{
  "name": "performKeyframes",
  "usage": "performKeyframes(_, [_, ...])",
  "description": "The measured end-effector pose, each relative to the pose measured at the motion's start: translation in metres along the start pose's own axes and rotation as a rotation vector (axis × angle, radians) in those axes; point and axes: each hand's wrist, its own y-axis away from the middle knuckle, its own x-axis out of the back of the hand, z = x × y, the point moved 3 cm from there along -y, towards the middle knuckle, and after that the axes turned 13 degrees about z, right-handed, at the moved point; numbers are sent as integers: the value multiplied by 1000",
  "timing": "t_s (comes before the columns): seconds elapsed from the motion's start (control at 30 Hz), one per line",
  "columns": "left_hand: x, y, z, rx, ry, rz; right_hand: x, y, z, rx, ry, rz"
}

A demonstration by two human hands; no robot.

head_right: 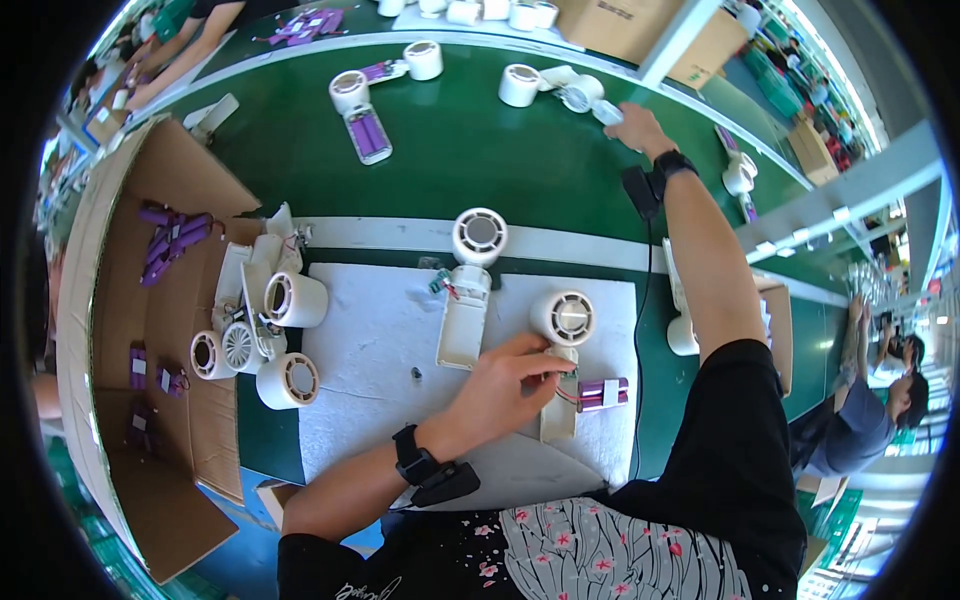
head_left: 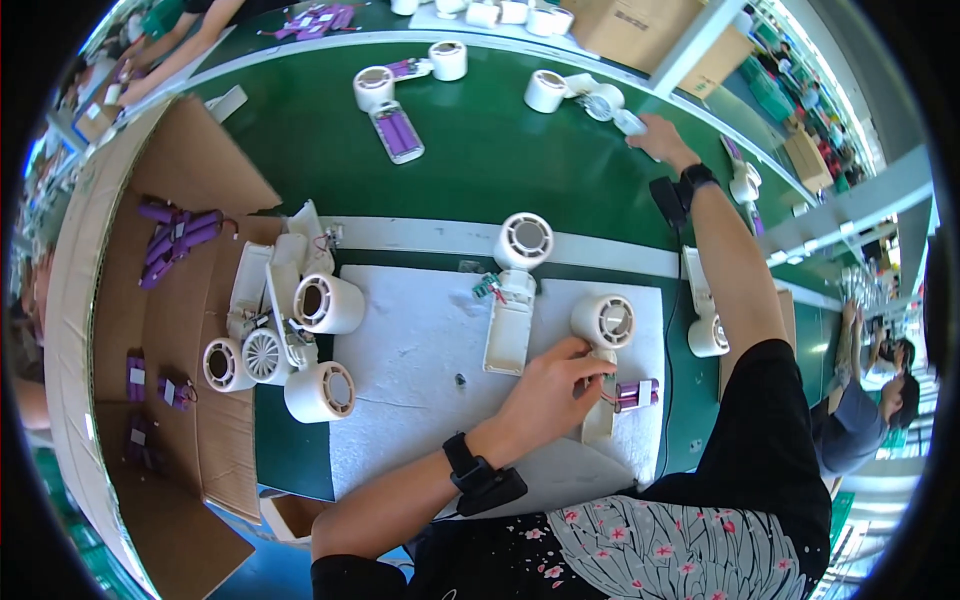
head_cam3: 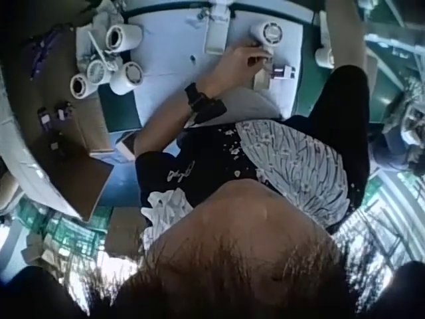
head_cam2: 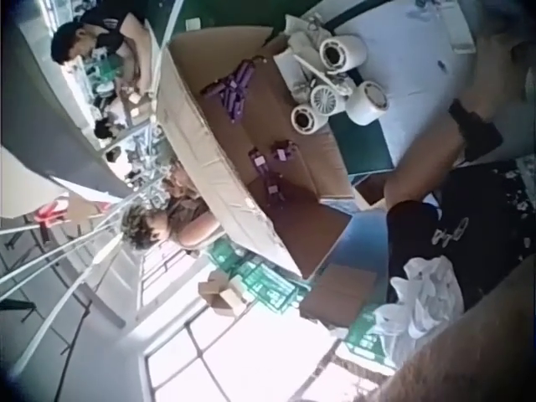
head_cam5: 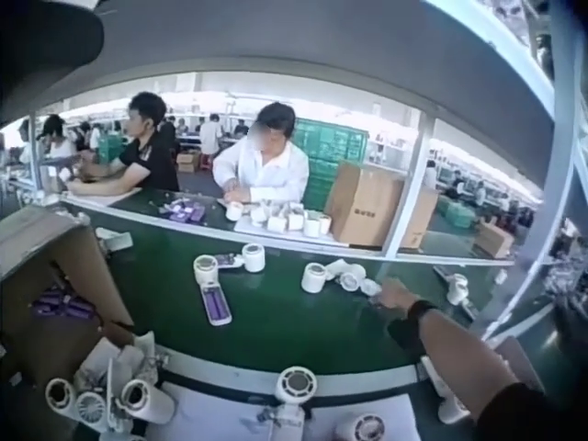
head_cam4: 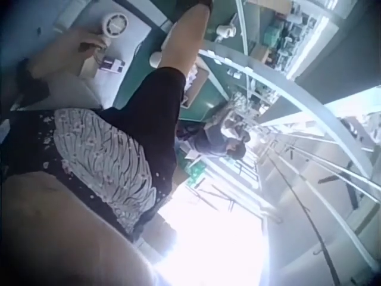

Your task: The person assembles handheld fans by connecting circuit boards to battery packs and testing the lights. They then place the batteries into the fan housings, set the assemblies aside, and retrieve more batteries from a box to repeat the process.

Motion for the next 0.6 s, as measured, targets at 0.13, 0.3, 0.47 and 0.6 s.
performKeyframes(0.13, [6, 4, -1, 41, 31, 13, -7, 5, -11, -221, -140, -64])
performKeyframes(0.3, [8, 4, 0, 67, 31, 13, -12, -1, -15, -357, -655, 138])
performKeyframes(0.47, [-2, -3, 1, 23, 61, 4, -25, -93, -5, -481, -1045, 110])
performKeyframes(0.6, [0, 0, 1, 25, 44, 1, -41, -121, -37, -439, -1118, -25])
